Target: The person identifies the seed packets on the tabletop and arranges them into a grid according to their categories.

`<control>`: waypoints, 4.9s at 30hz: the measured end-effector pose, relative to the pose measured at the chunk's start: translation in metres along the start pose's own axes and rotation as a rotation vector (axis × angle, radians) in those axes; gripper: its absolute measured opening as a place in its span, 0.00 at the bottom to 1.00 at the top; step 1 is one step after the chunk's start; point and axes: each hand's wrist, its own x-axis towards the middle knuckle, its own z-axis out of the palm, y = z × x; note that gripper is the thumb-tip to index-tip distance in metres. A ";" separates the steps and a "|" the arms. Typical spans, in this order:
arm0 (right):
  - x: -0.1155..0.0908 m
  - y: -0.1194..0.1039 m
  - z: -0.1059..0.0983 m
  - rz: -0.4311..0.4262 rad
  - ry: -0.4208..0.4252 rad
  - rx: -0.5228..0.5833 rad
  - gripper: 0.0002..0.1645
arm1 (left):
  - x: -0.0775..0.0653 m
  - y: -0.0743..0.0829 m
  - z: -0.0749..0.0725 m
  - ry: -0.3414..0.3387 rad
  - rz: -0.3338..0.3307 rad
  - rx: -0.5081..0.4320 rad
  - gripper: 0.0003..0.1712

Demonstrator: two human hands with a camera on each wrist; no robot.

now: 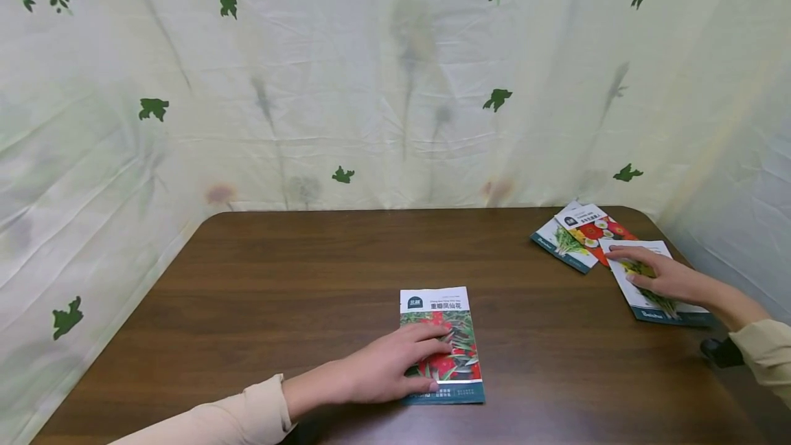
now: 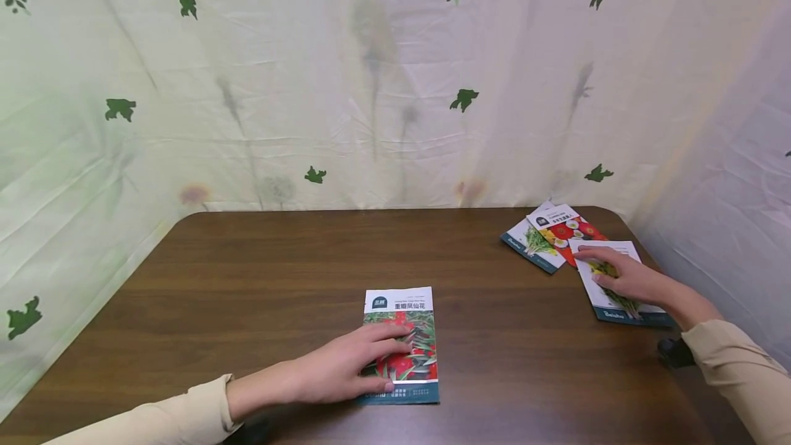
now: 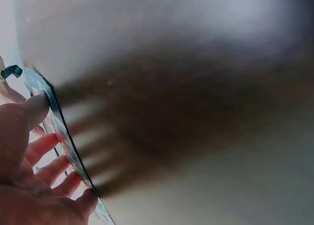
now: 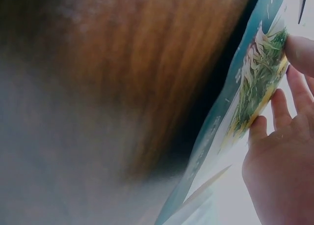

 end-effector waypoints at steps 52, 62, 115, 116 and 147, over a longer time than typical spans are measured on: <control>0.002 0.002 -0.002 0.005 -0.007 0.015 0.23 | -0.058 0.011 -0.003 -0.001 -0.052 -0.031 0.29; -0.001 0.004 -0.002 0.036 -0.007 0.014 0.24 | -0.059 0.017 -0.003 0.014 -0.071 -0.002 0.29; 0.002 -0.024 -0.003 0.130 0.037 -0.177 0.22 | -0.069 0.019 -0.009 -0.061 -0.184 -0.163 0.28; 0.002 -0.026 -0.005 0.128 0.062 -0.182 0.22 | -0.069 0.019 -0.009 -0.062 -0.187 -0.164 0.28; -0.040 -0.009 0.000 0.239 -0.002 -0.134 0.35 | -0.068 0.017 -0.008 -0.064 -0.219 -0.203 0.28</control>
